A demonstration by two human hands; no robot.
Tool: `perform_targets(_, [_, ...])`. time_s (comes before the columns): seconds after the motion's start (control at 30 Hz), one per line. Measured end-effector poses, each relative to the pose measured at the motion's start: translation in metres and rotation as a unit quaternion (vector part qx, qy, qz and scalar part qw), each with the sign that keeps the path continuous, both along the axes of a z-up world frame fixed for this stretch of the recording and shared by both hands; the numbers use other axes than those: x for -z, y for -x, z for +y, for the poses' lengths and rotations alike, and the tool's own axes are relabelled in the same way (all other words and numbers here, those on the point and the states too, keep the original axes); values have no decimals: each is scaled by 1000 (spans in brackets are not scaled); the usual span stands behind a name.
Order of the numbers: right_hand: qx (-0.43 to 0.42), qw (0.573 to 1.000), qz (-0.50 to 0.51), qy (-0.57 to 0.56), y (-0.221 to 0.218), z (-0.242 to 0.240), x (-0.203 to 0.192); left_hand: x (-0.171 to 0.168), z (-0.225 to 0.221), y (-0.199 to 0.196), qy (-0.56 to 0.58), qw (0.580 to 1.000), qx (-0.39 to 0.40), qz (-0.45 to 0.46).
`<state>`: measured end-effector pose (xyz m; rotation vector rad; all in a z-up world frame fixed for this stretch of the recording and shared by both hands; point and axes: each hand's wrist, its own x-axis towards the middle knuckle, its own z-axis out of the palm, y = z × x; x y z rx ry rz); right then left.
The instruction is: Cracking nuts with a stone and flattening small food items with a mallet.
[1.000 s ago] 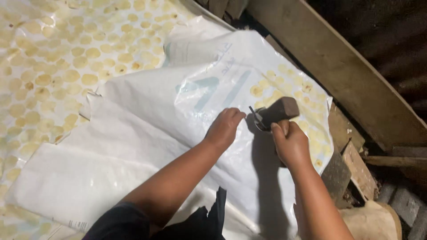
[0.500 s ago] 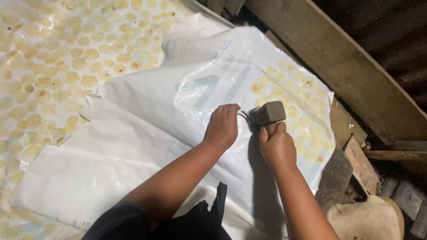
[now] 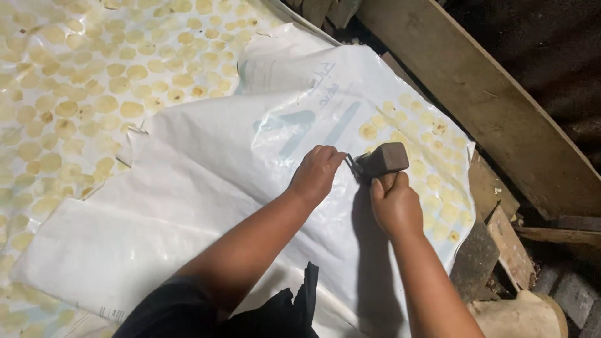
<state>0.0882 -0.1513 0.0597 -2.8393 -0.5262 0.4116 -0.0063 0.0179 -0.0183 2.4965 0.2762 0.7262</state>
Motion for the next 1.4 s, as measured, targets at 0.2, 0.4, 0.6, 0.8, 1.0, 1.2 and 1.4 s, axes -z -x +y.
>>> perform_targets(0.2, [40, 994, 25, -99, 17, 17, -118, -2, 0, -30, 14, 997, -68, 33])
perform_targets(0.4, [-207, 814, -158, -519, -15, 31, -131, -19, -2, -41, 163, 983, -75, -34])
perform_targets(0.6, [-22, 1000, -7, 14, 3, 41, -8, -9, -6, 9, 31, 985, -164, 44])
perform_targets(0.8, [-26, 998, 57, -15, -5, 54, -76, -13, -3, 29, 28, 997, -78, -1])
perform_targets(1.0, [-24, 1000, 7, 6, 8, 34, -21, 2, 2, 26, -6, 995, -92, 28])
perform_targets(1.2, [34, 992, 67, -103, 10, 33, -76, 3, -18, 6, 81, 995, -60, 15])
perform_targets(1.4, [-159, 893, -141, -396, 43, 20, -136, -9, -17, 2, 136, 990, -25, 13])
